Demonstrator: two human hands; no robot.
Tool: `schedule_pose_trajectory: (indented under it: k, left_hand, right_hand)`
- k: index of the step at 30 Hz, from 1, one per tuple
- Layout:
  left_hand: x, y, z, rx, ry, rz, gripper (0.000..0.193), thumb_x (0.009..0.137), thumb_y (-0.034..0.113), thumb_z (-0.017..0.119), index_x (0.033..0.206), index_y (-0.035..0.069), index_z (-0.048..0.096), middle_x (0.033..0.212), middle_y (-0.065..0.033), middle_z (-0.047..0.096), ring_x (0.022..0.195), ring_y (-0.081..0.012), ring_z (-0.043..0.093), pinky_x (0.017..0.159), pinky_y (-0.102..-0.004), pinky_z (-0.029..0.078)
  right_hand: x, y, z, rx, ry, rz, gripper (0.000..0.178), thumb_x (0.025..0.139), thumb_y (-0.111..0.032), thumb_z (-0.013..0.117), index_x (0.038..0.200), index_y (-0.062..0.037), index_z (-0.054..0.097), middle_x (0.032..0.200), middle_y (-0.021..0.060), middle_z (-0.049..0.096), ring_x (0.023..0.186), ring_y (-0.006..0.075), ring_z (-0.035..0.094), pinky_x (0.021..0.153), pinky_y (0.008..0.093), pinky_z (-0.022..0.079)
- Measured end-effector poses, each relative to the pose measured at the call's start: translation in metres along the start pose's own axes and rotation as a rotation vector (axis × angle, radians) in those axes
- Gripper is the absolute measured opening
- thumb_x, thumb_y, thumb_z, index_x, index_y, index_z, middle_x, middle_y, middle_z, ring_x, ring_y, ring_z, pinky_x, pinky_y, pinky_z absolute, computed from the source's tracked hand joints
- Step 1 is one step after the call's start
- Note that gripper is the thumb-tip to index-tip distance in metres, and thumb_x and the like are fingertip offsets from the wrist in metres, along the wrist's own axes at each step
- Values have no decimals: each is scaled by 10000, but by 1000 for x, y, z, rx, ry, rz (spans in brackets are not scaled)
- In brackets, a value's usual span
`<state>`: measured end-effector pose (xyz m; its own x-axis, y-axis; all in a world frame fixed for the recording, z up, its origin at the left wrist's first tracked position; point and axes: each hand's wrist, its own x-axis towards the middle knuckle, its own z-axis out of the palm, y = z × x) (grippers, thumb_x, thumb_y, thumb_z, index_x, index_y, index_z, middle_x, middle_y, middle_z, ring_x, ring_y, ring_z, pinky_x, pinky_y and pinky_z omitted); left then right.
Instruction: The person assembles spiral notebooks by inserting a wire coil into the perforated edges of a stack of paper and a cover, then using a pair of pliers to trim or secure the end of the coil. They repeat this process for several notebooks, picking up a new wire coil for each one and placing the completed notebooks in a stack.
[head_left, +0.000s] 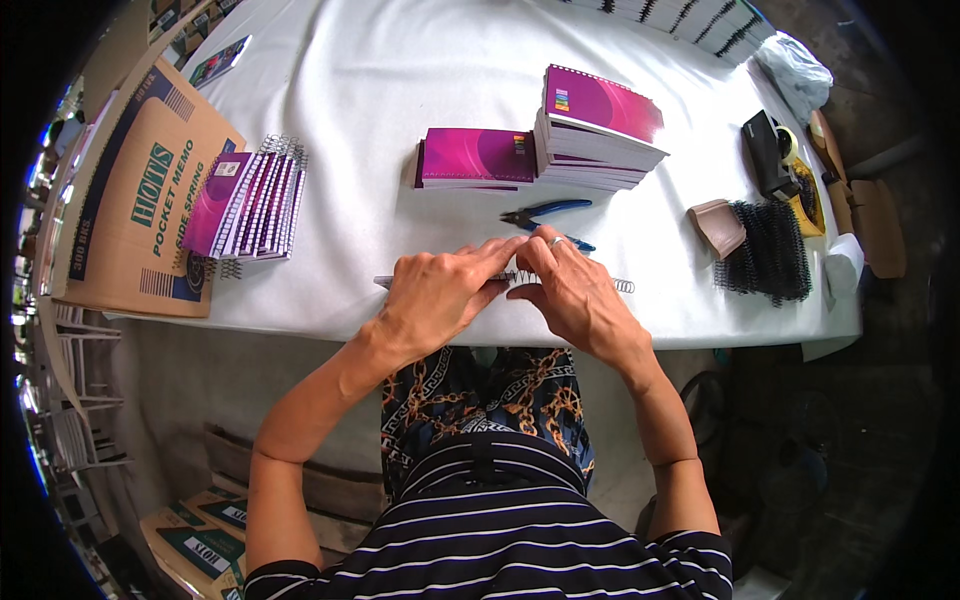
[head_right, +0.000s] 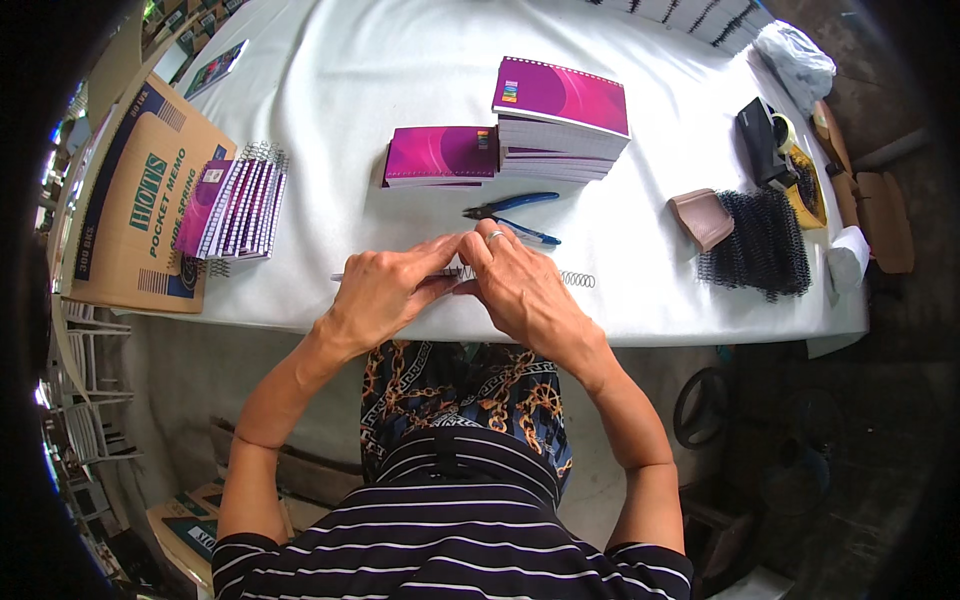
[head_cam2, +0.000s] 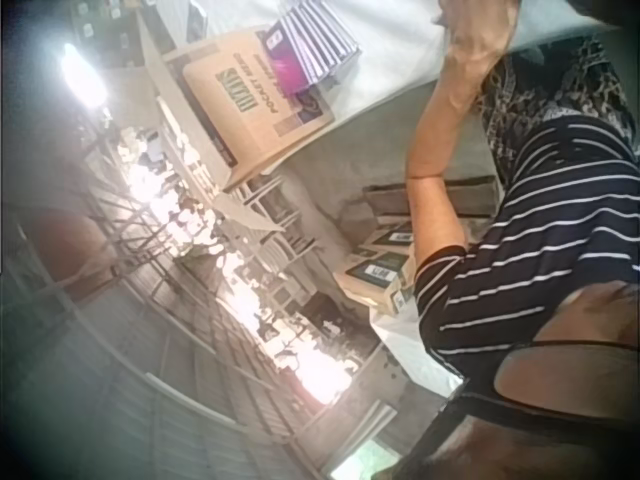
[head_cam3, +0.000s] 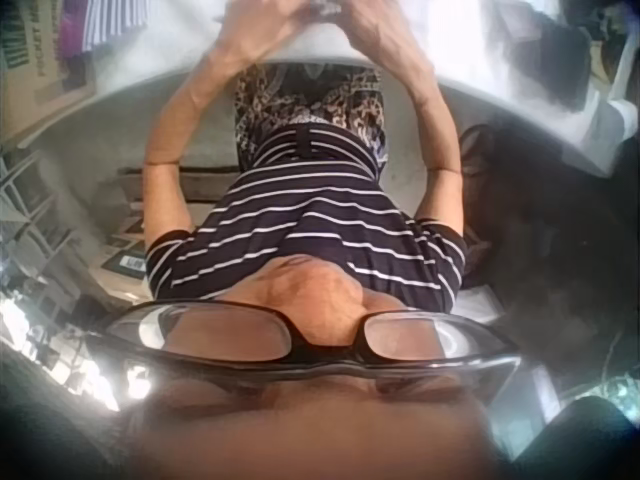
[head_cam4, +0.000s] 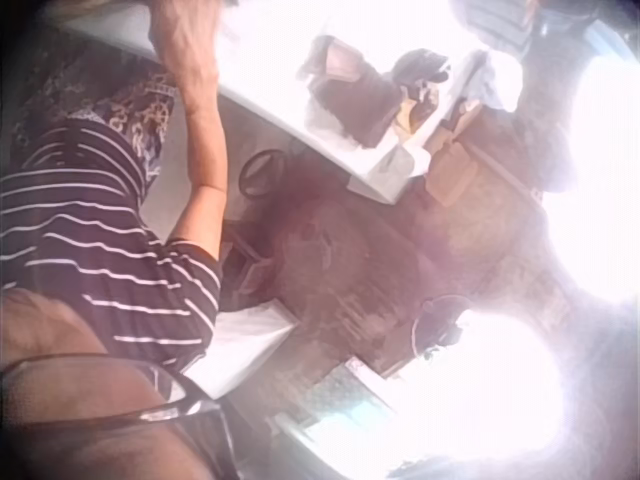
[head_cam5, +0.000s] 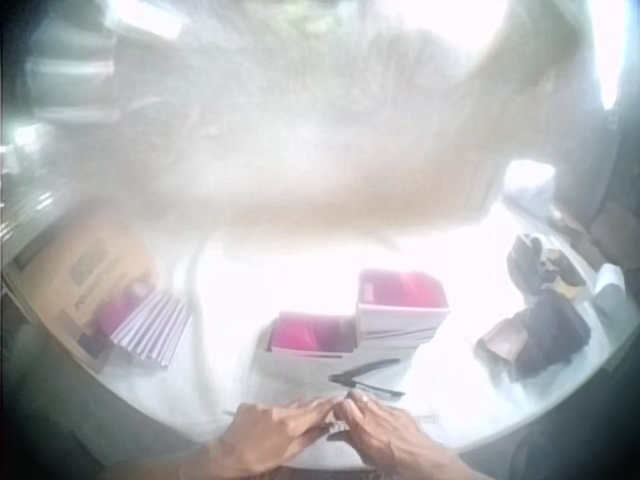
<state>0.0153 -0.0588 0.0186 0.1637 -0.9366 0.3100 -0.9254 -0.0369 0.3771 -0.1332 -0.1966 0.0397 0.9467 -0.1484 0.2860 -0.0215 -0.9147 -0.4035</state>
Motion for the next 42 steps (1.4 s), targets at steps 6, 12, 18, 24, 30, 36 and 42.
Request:
schedule_pose_trajectory:
  k: [6,12,18,24,30,36,42]
  left_hand:
    - [10,11,-15,84,-283,-40,433,896,342,674,1313,239,614,1208,-55,689,783,-279,717,677,-392,586]
    - [10,10,-16,112,-294,26,575,867,437,665,1410,318,520,1232,-45,679,777,-277,717,615,-393,582]
    - [1,-3,-10,125,-256,271,752,815,445,692,1496,296,408,1272,-28,660,804,-222,726,604,-367,581]
    - [-15,-21,-17,239,-128,168,800,772,406,745,1490,272,419,1205,-23,691,789,-258,720,636,-391,577]
    - [-16,-33,-24,23,-311,6,950,770,412,764,1558,234,262,1043,-103,712,712,-340,685,632,-426,555]
    - [1,-26,-34,83,-389,-81,988,794,493,738,1573,213,200,689,-147,644,624,-360,652,620,-452,529]
    - [17,-30,-38,59,-382,-87,977,808,522,712,1574,217,188,629,-143,618,613,-362,646,616,-459,524]
  right_hand:
    - [-10,8,-4,98,-166,81,181,906,-112,645,1053,-29,578,918,132,637,886,337,636,750,427,514]
    - [-53,140,-56,56,290,116,497,720,-134,854,1148,-66,610,1208,119,640,1164,309,585,958,408,487]
    - [-86,202,-122,-476,-165,901,606,681,-373,875,1190,-177,611,1218,168,604,1222,328,532,1004,562,387]
    - [-53,135,-129,159,-105,468,417,864,-384,734,1190,-132,669,1176,145,659,1133,300,608,983,450,466]
    - [10,54,-36,810,-427,-33,466,908,-415,674,1224,-73,673,1234,113,667,1106,267,631,995,410,478]
    - [15,57,-23,1196,-295,-86,505,885,-441,686,1265,-109,679,1196,128,692,1086,244,638,931,415,483]
    - [26,58,-17,1078,-335,39,559,818,-423,720,1205,-20,697,1221,215,660,1176,342,600,1039,446,428]
